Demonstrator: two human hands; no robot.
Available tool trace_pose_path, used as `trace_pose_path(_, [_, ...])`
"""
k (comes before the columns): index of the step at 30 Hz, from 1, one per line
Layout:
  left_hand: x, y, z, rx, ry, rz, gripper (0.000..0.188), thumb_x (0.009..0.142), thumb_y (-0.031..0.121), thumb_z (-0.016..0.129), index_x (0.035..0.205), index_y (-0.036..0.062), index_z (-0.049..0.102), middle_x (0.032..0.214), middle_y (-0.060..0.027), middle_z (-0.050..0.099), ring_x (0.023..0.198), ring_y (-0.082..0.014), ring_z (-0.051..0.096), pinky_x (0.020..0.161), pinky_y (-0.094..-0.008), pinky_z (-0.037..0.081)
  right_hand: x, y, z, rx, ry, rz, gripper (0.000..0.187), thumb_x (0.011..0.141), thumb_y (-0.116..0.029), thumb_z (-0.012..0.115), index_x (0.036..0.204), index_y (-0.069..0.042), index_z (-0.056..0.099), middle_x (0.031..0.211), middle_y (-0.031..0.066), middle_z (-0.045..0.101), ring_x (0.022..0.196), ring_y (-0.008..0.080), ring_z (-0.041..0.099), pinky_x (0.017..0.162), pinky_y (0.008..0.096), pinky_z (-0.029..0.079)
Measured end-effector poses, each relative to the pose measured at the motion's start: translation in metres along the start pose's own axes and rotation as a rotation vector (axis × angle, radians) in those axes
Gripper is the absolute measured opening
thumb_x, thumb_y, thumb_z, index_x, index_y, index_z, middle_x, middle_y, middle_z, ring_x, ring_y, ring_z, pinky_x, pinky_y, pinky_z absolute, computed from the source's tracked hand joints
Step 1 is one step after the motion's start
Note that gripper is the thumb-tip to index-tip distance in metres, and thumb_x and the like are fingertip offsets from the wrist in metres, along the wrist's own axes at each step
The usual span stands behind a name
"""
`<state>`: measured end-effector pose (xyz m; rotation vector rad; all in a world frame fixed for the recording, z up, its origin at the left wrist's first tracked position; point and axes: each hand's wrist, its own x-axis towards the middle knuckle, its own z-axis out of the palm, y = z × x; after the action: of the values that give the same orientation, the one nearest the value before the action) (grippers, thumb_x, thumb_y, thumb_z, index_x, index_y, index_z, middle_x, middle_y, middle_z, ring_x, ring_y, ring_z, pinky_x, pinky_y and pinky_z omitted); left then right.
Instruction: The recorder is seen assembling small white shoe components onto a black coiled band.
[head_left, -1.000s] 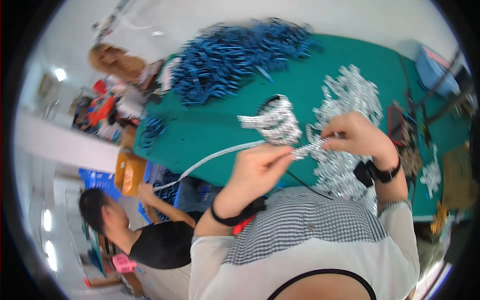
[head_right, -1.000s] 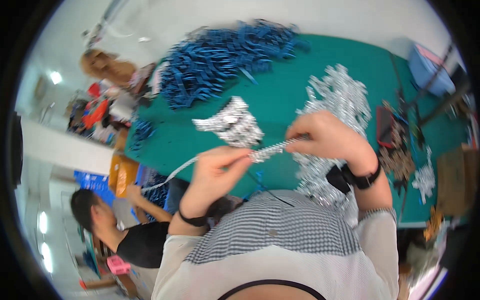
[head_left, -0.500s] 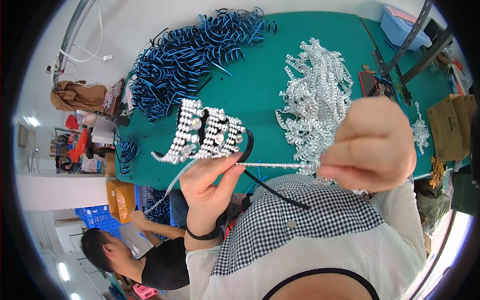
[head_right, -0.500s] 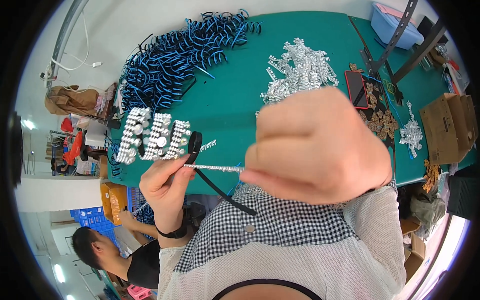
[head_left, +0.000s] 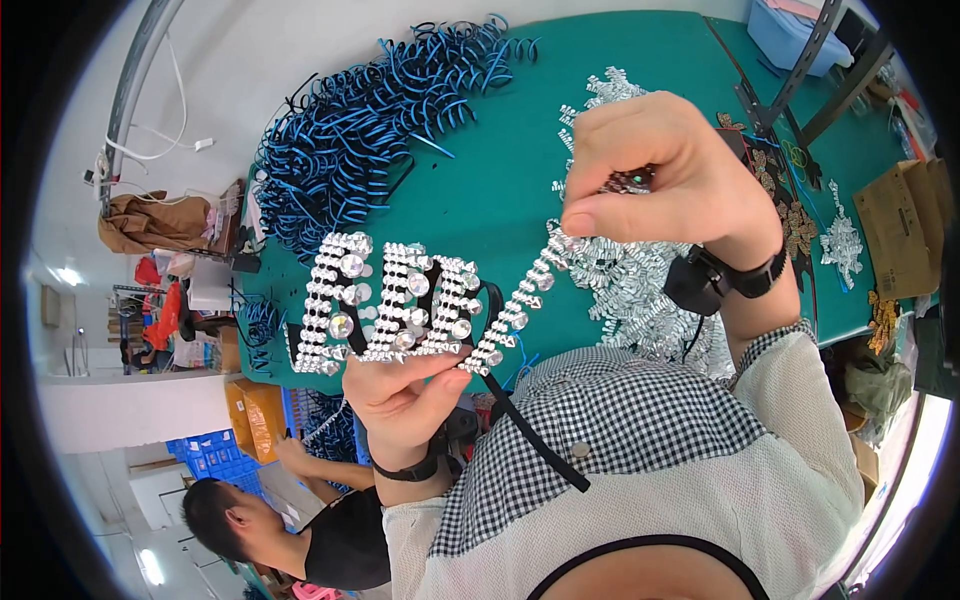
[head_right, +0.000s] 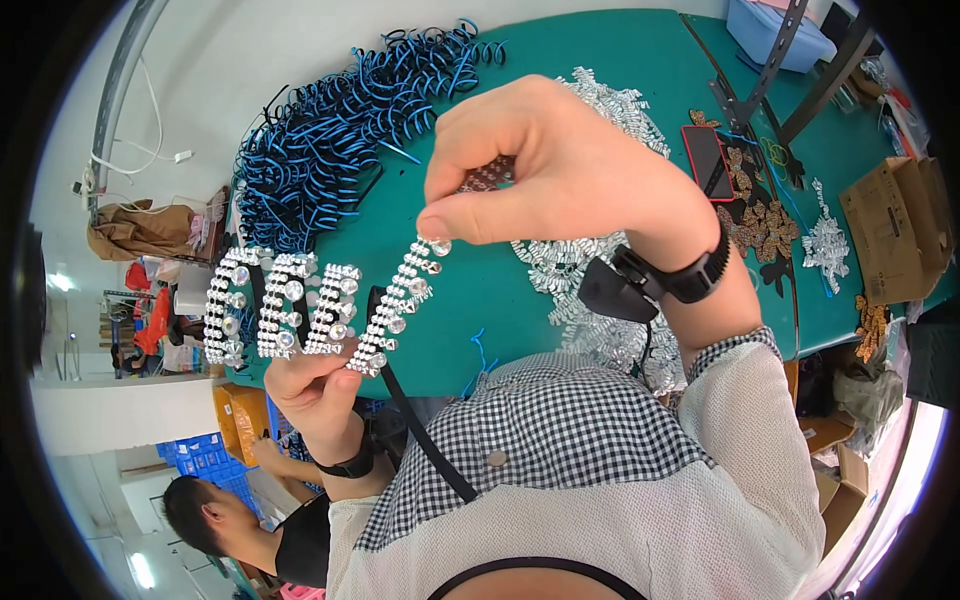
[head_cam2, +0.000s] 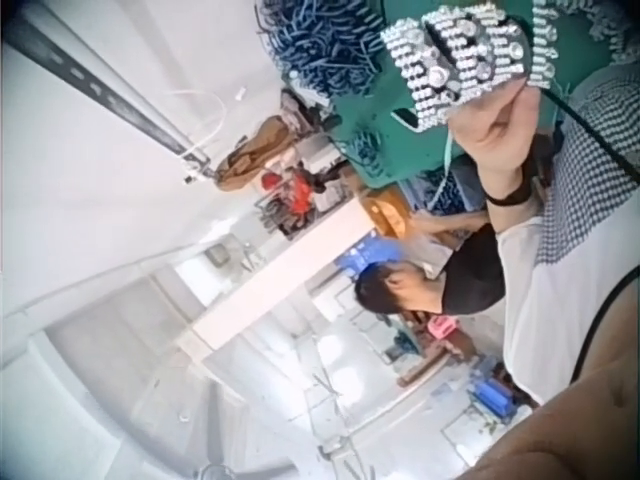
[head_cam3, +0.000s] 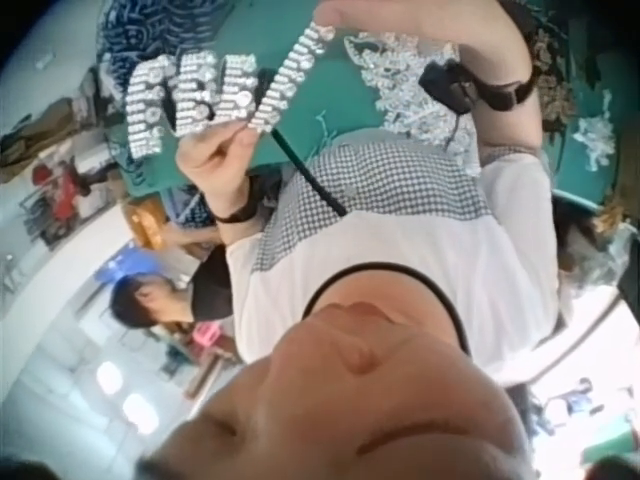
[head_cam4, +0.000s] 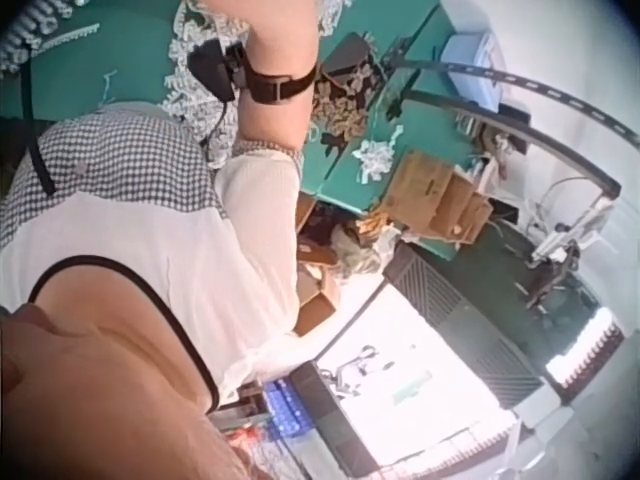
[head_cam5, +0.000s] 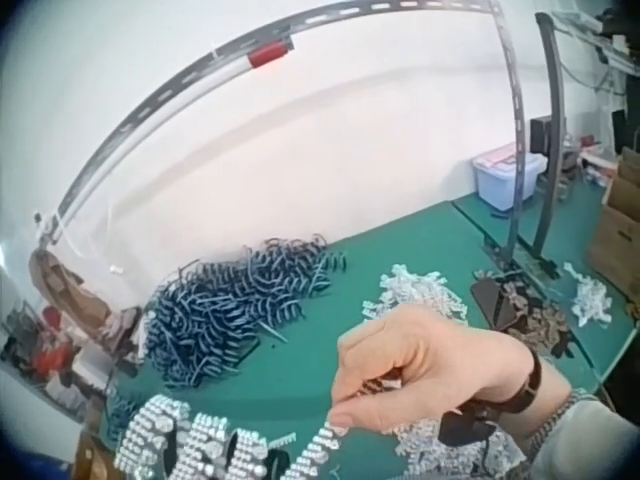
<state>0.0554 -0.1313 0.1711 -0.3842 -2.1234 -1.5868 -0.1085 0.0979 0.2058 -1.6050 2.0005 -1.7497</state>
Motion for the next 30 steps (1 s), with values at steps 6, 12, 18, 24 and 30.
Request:
trace_pose_path(6, [0.003,-0.012,-0.003,-0.123,0.000,-0.014,0.027,0.068,0.020,0.076,0.073,0.0015,0.058,0.079,-0.0129,0.063,0.075,-0.0193,0.060,0.071,-0.0316,0.047,0.001,0.020,0.011,0.213,-0.027,0.130,0.015,0.071,-0.012,0.071,0.070,0.001,0.063,0.062,-0.0009,0.053,0.055,0.0043,0.046,0.047,0.0204,0.035])
trace_pose_path(12, [0.007,-0.014,0.000,-0.160,0.058,-0.019,0.035,0.066,0.031,0.078,0.065,0.0028,0.057,0.069,-0.0108,0.061,0.071,-0.0213,0.060,0.070,-0.0364,0.048,0.003,0.032,0.025,0.335,-0.074,0.174,0.014,0.072,-0.013,0.070,0.075,0.000,0.065,0.063,-0.0006,0.056,0.056,0.0037,0.048,0.048,0.0193,0.036])
trace_pose_path(18, [0.002,-0.025,-0.001,-0.514,0.088,-0.120,0.023,0.058,0.015,0.081,0.067,0.0009,0.066,0.100,-0.0151,0.061,0.092,-0.0261,0.059,0.080,-0.0392,0.046,0.000,0.046,0.044,0.553,-0.153,0.235,0.017,0.076,-0.017,0.069,0.081,-0.001,0.066,0.068,-0.0003,0.061,0.060,0.0037,0.052,0.052,0.0188,0.040])
trace_pose_path(24, [0.000,-0.039,0.002,-0.495,0.000,0.010,0.043,0.090,0.035,0.043,0.119,0.0035,0.043,0.120,-0.0159,0.049,0.105,-0.0311,0.051,0.086,-0.0473,0.044,-0.005,0.044,0.067,0.765,-0.193,0.281,0.019,0.079,-0.015,0.066,0.092,-0.001,0.067,0.075,0.0019,0.062,0.068,0.0059,0.054,0.059,0.0199,0.042])
trace_pose_path(30, [0.005,-0.045,0.013,-0.528,0.303,-0.336,0.024,0.080,0.022,0.063,0.085,-0.0012,0.055,0.083,-0.0135,0.059,0.066,-0.0202,0.056,0.055,-0.0318,0.047,-0.016,0.055,0.091,0.972,-0.193,0.287,0.024,0.084,-0.023,0.061,0.097,-0.003,0.066,0.070,-0.0040,0.056,0.059,0.0018,0.044,0.046,0.0181,0.033])
